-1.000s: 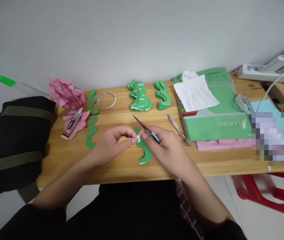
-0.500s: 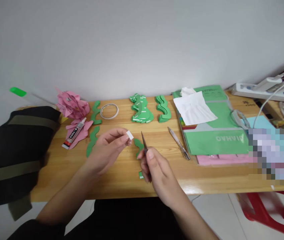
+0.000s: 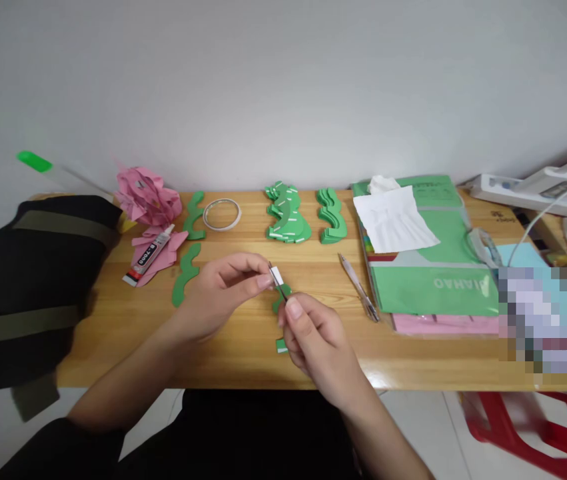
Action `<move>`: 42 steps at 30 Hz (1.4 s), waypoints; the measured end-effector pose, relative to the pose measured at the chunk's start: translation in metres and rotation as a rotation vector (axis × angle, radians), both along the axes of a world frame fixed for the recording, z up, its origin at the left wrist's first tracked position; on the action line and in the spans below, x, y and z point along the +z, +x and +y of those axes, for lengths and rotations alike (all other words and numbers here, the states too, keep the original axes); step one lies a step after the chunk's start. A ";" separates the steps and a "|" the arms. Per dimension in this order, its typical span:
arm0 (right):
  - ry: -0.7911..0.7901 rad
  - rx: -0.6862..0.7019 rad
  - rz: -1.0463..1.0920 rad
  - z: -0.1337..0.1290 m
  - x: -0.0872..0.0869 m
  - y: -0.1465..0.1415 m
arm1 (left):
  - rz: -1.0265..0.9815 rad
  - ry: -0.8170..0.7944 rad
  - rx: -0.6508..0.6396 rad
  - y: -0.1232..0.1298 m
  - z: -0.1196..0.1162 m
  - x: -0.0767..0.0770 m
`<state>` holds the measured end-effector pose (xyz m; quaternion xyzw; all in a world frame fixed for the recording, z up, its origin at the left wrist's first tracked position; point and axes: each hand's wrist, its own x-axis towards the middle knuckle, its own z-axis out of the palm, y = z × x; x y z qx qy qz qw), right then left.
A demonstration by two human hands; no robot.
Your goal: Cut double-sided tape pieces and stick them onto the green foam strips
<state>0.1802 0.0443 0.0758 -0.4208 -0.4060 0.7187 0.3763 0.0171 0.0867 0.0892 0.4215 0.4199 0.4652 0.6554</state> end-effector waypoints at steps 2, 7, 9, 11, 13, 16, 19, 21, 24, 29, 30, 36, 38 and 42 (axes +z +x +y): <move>0.003 -0.006 0.005 0.001 0.001 -0.001 | 0.002 0.008 -0.004 0.000 0.000 0.000; -0.009 -0.014 -0.001 0.000 0.001 -0.001 | 0.007 0.030 0.006 0.001 -0.001 -0.001; -0.008 -0.015 -0.009 0.000 0.000 -0.001 | 0.008 0.037 0.007 0.001 -0.001 -0.002; -0.007 -0.015 -0.013 0.000 0.000 -0.001 | 0.006 0.042 0.009 0.001 -0.001 -0.002; -0.005 -0.020 -0.018 0.000 0.000 -0.001 | 0.008 0.044 0.014 0.002 -0.002 -0.002; -0.005 -0.026 -0.028 0.001 0.000 -0.001 | 0.020 0.039 0.022 0.002 -0.002 -0.001; -0.008 -0.025 -0.033 0.001 0.001 -0.002 | 0.027 0.040 0.032 0.003 -0.003 -0.001; -0.007 -0.030 -0.041 0.001 0.000 -0.002 | 0.027 0.039 0.038 0.003 -0.003 -0.001; 0.002 -0.040 -0.048 0.002 0.000 -0.003 | 0.030 0.036 0.039 0.003 -0.003 0.000; 0.016 -0.046 -0.046 0.003 0.000 -0.003 | 0.043 0.045 0.017 0.001 -0.002 0.001; 0.015 -0.049 -0.043 0.003 0.000 -0.003 | 0.045 0.044 0.012 0.001 -0.001 0.001; 0.019 -0.036 -0.081 0.001 0.000 -0.003 | 0.007 0.052 -0.005 -0.001 0.000 -0.005; 0.039 -0.017 -0.114 -0.001 0.000 -0.001 | -0.021 0.043 -0.020 -0.004 -0.001 -0.008; 0.146 -0.004 -0.240 -0.002 -0.001 0.004 | -0.082 0.030 -0.063 -0.013 -0.005 -0.013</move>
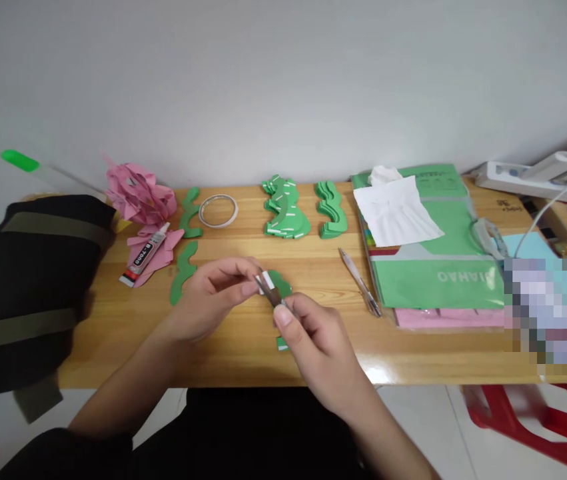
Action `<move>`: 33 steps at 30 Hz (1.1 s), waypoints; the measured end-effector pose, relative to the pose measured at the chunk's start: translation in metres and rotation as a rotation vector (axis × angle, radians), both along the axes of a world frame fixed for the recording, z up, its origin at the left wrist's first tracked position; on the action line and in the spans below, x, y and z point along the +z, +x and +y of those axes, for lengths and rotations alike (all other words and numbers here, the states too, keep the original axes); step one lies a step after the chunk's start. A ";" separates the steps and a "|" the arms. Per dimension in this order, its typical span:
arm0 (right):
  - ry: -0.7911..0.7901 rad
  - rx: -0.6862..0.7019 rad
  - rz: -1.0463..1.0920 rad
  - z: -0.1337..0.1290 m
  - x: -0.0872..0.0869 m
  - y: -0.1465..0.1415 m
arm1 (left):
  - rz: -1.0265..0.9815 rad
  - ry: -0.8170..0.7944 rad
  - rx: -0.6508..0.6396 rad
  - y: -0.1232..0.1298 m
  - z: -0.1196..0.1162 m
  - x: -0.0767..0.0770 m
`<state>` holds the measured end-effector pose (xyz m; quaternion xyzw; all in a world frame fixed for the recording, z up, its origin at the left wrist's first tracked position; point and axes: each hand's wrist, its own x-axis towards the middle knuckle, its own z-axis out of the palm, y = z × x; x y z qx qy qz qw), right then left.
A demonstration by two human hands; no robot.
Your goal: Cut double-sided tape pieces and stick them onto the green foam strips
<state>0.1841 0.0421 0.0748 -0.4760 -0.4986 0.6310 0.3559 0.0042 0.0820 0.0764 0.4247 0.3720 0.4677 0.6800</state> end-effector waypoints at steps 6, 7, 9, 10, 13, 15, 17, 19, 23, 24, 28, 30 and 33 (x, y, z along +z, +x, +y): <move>0.187 -0.017 -0.230 0.002 0.004 0.009 | 0.009 -0.026 0.132 -0.011 0.000 -0.005; 0.225 0.014 -0.277 0.003 0.006 0.011 | 0.017 -0.020 0.146 -0.012 0.000 -0.005; 0.280 0.100 -0.365 0.005 0.010 0.014 | 0.039 0.025 0.144 -0.011 0.001 -0.004; 0.293 0.148 -0.402 0.006 0.011 0.016 | 0.062 0.065 0.130 -0.011 0.001 -0.003; 0.301 0.250 -0.477 0.008 0.012 0.021 | 0.218 0.212 0.051 -0.011 0.000 0.003; 0.311 0.288 -0.494 0.008 0.011 0.022 | 0.347 0.297 -0.027 -0.014 0.001 0.007; 0.308 0.312 -0.501 0.007 0.011 0.023 | 0.449 0.359 -0.098 -0.017 0.002 0.011; 0.287 0.341 -0.513 0.006 0.012 0.024 | 0.503 0.423 -0.157 -0.020 0.004 0.014; 0.266 0.411 -0.506 0.006 0.013 0.026 | 0.537 0.510 -0.251 -0.024 0.005 0.013; 0.267 0.425 -0.496 0.006 0.013 0.026 | 0.538 0.516 -0.265 -0.024 0.005 0.012; 0.263 0.457 -0.463 0.008 0.011 0.029 | 0.531 0.575 -0.280 -0.023 0.004 0.008; 0.249 0.468 -0.463 0.007 0.009 0.031 | 0.534 0.586 -0.276 -0.022 0.002 0.005; 0.215 0.479 -0.456 0.005 0.003 0.039 | 0.503 0.502 -0.210 -0.022 -0.002 -0.002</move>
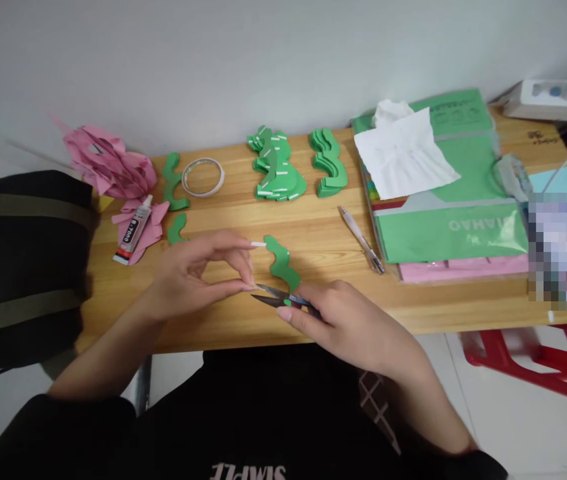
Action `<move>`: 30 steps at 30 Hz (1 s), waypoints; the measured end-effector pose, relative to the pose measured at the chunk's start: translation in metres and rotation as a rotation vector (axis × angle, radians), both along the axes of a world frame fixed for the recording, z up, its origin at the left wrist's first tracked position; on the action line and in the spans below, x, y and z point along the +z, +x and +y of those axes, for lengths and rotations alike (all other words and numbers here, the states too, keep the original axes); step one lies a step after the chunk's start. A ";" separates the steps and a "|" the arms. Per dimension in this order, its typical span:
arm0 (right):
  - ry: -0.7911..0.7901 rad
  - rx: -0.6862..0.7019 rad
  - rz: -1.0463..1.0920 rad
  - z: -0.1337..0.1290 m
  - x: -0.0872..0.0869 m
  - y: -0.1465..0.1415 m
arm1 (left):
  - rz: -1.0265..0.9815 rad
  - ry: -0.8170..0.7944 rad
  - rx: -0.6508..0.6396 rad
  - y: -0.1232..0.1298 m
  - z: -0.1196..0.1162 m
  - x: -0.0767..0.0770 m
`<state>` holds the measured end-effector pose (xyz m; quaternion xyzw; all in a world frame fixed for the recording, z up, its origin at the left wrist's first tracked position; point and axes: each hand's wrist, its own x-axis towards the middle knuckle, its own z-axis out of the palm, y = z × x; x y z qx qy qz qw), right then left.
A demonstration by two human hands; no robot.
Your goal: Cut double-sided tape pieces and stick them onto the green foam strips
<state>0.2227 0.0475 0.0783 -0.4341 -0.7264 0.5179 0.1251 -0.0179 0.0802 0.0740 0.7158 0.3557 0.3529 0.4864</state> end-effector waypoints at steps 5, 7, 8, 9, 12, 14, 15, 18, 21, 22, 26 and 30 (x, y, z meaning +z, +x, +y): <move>-0.141 -0.181 0.136 -0.003 -0.011 0.001 | -0.180 -0.272 0.250 0.002 -0.011 -0.018; -0.148 -0.413 0.238 -0.003 -0.018 -0.008 | -0.243 -0.438 0.284 0.005 -0.016 -0.025; -0.146 -0.516 0.289 -0.003 -0.021 -0.014 | -0.269 -0.514 0.294 0.007 -0.018 -0.028; -0.170 -0.568 0.330 -0.003 -0.025 -0.020 | -0.290 -0.577 0.300 0.009 -0.020 -0.031; -0.221 -0.620 0.398 -0.001 -0.034 -0.034 | -0.322 -0.676 0.290 0.013 -0.025 -0.037; -0.220 -0.619 0.395 0.000 -0.038 -0.037 | -0.330 -0.676 0.280 0.014 -0.026 -0.041; -0.210 -0.619 0.388 0.000 -0.039 -0.037 | -0.327 -0.668 0.276 0.014 -0.027 -0.042; -0.192 -0.649 0.363 0.002 -0.046 -0.034 | -0.283 -0.623 0.256 0.014 -0.029 -0.045; -0.223 -0.711 0.374 0.005 -0.056 -0.033 | -0.171 -0.490 0.260 0.016 -0.033 -0.047; -0.240 -0.722 0.376 0.006 -0.060 -0.033 | -0.125 -0.434 0.272 0.017 -0.034 -0.049; -0.254 -0.770 0.344 0.018 -0.066 -0.039 | 0.030 -0.247 0.371 0.017 -0.034 -0.058; -0.251 -0.812 0.305 0.029 -0.060 -0.045 | 0.220 0.029 0.425 0.014 -0.024 -0.073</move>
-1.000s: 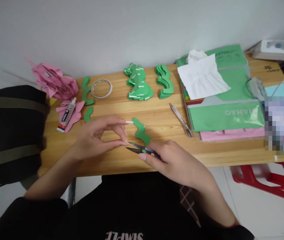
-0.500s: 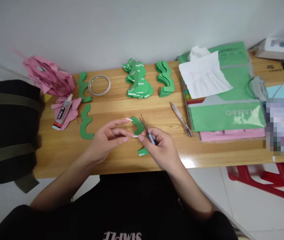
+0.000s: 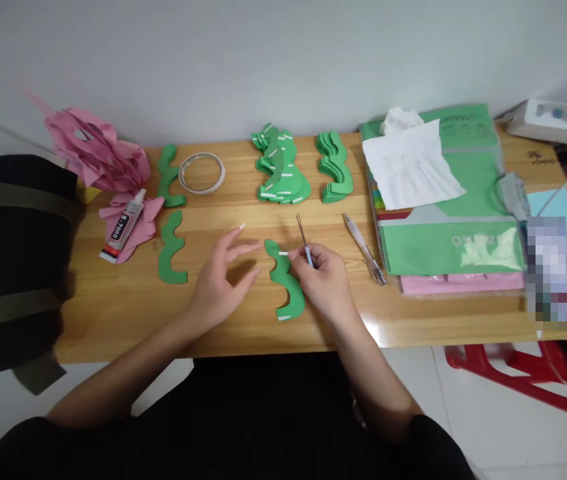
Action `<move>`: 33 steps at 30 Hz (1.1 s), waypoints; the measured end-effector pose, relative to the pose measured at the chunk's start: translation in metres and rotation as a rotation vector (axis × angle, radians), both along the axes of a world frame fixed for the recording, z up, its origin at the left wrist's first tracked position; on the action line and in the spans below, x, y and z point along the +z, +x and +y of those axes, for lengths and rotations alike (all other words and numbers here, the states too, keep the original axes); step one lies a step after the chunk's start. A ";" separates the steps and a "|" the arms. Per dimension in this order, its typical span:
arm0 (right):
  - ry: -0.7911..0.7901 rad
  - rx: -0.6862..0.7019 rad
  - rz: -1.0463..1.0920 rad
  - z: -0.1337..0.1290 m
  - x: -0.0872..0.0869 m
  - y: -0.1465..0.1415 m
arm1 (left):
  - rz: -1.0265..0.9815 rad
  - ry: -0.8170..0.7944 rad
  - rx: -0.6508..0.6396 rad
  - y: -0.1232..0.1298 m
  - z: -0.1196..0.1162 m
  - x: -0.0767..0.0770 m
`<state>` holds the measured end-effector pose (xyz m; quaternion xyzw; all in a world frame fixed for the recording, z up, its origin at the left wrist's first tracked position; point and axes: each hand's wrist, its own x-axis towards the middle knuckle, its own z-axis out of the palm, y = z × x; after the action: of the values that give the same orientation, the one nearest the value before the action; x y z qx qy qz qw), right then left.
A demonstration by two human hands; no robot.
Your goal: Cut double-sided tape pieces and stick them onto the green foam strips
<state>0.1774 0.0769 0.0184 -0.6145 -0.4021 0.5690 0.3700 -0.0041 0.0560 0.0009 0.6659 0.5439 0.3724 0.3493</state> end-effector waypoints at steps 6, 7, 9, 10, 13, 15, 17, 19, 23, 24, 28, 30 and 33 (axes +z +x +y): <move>0.010 0.085 -0.098 0.012 0.002 -0.012 | 0.240 0.167 -0.134 0.000 0.012 -0.018; 0.002 0.100 -0.108 0.013 0.000 -0.014 | 0.264 0.172 -0.129 0.000 0.012 -0.019; -0.017 0.115 -0.124 0.016 -0.005 -0.016 | 0.285 0.175 -0.122 0.001 0.012 -0.021; -0.022 0.117 -0.136 0.017 -0.007 -0.017 | 0.284 0.175 -0.121 0.002 0.012 -0.021; -0.014 0.143 -0.184 0.020 -0.013 -0.017 | 0.277 0.178 -0.128 0.002 0.012 -0.021; -0.001 0.174 -0.219 0.022 -0.016 -0.017 | 0.279 0.182 -0.127 0.002 0.012 -0.021; 0.013 0.195 -0.251 0.023 -0.017 -0.017 | 0.285 0.189 -0.128 0.002 0.012 -0.020; 0.022 0.209 -0.286 0.024 -0.016 -0.018 | 0.287 0.197 -0.132 0.001 0.012 -0.020; 0.039 0.216 -0.381 0.024 -0.016 -0.019 | 0.296 0.218 -0.129 0.001 0.011 -0.020; 0.045 0.215 -0.403 0.024 -0.016 -0.020 | 0.304 0.230 -0.129 0.001 0.010 -0.019; 0.062 0.216 -0.466 0.025 -0.015 -0.021 | 0.371 0.278 -0.155 0.002 0.006 -0.016; 0.072 0.216 -0.494 0.025 -0.014 -0.022 | 0.407 0.290 -0.167 0.002 0.004 -0.014; 0.107 0.207 -0.537 0.024 -0.012 -0.024 | 0.448 0.279 -0.172 0.002 0.001 -0.013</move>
<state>0.1532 0.1013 0.0060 -0.6785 -0.5756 0.3988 0.2220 -0.0023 0.0574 -0.0120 0.8172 0.4923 0.2562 0.1556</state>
